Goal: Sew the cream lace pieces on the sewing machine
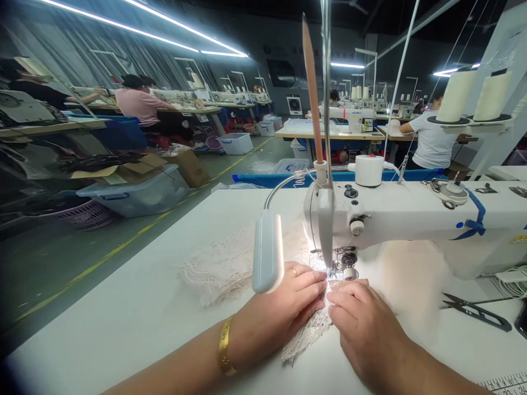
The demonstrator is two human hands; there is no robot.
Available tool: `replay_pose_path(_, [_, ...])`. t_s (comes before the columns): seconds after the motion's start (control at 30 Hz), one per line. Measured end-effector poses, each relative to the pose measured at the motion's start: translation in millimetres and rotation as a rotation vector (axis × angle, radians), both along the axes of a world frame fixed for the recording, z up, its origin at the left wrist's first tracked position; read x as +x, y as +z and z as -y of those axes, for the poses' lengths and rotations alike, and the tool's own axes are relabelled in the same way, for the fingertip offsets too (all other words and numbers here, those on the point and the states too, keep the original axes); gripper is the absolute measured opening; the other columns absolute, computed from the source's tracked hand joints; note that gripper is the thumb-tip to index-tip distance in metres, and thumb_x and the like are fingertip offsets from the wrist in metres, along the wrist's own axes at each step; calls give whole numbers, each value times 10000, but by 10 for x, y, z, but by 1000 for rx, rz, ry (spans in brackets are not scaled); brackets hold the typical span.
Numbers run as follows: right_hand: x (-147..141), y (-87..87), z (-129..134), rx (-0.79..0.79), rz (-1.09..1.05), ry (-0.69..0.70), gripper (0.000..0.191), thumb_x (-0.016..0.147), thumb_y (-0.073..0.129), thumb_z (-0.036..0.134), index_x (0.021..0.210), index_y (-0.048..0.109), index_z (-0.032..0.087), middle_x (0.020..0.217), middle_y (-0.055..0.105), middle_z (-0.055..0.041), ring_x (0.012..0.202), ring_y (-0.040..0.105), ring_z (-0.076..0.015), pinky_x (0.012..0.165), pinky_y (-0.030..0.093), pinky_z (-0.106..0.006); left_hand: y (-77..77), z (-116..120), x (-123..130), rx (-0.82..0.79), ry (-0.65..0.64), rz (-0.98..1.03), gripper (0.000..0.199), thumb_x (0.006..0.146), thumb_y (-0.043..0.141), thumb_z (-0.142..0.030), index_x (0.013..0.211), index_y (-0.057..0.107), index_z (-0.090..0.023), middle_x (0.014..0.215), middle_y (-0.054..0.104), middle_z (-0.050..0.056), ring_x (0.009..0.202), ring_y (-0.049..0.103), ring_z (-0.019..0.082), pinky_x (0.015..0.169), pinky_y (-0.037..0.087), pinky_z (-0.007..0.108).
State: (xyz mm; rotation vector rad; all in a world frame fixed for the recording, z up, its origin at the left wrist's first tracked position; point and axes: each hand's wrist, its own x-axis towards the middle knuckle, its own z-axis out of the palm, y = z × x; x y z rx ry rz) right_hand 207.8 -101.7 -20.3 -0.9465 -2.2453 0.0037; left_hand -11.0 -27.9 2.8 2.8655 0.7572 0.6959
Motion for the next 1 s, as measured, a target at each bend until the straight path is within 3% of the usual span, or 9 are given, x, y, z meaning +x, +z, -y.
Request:
replay_pose_path(0.23, [-11, -15, 10, -38, 19, -40, 459, 844, 456, -56, 1211, 628, 158, 1199, 698, -112, 1115, 593, -274, 950, 569, -445, -83, -88, -60, -2, -8, -55, 188, 1042, 542, -302, 1161, 654, -207, 1219, 735, 89, 1069, 695, 308, 1000, 512, 539])
replay_pose_path(0.33, [-25, 16, 28, -61, 50, -93, 431, 858, 450, -45, 1189, 633, 161, 1176, 669, -129, 1059, 590, -275, 876, 574, -440, -113, -132, -87, 32, -22, -52, 236, 1049, 541, -309, 1234, 643, -204, 1285, 723, 107, 1103, 697, 317, 1020, 499, 541])
replay_pose_path(0.47, [-45, 43, 47, -112, 62, -150, 392, 880, 438, -32, 1137, 646, 178, 1045, 634, -114, 917, 569, -255, 746, 555, -400, -109, -181, -88, 40, -11, -85, 218, 1047, 552, -312, 1199, 659, -198, 1273, 717, 131, 1116, 693, 333, 1018, 484, 550])
replay_pose_path(0.63, [-47, 32, 48, -91, 67, -153, 285, 910, 434, -14, 963, 612, 202, 959, 597, -89, 851, 534, -235, 718, 526, -374, -114, -195, -81, 31, -12, -64, 201, 1053, 532, -300, 1177, 656, -202, 1237, 723, 122, 1109, 694, 324, 1019, 471, 535])
replay_pose_path(0.87, [-54, 24, 50, -79, 66, -156, 266, 923, 426, -13, 955, 579, 203, 916, 573, -69, 809, 508, -222, 684, 490, -347, -162, -158, -87, 53, -2, -39, 263, 1078, 487, -308, 1266, 626, -187, 1353, 690, 127, 1178, 667, 328, 1059, 433, 550])
replay_pose_path(1.0, [-62, 15, 50, -52, 61, -156, 258, 923, 432, -13, 954, 579, 197, 913, 574, -67, 806, 505, -220, 678, 485, -340, -133, -141, -83, 43, -5, -69, 250, 1078, 464, -256, 1244, 623, -158, 1295, 708, 123, 1131, 677, 317, 1036, 447, 552])
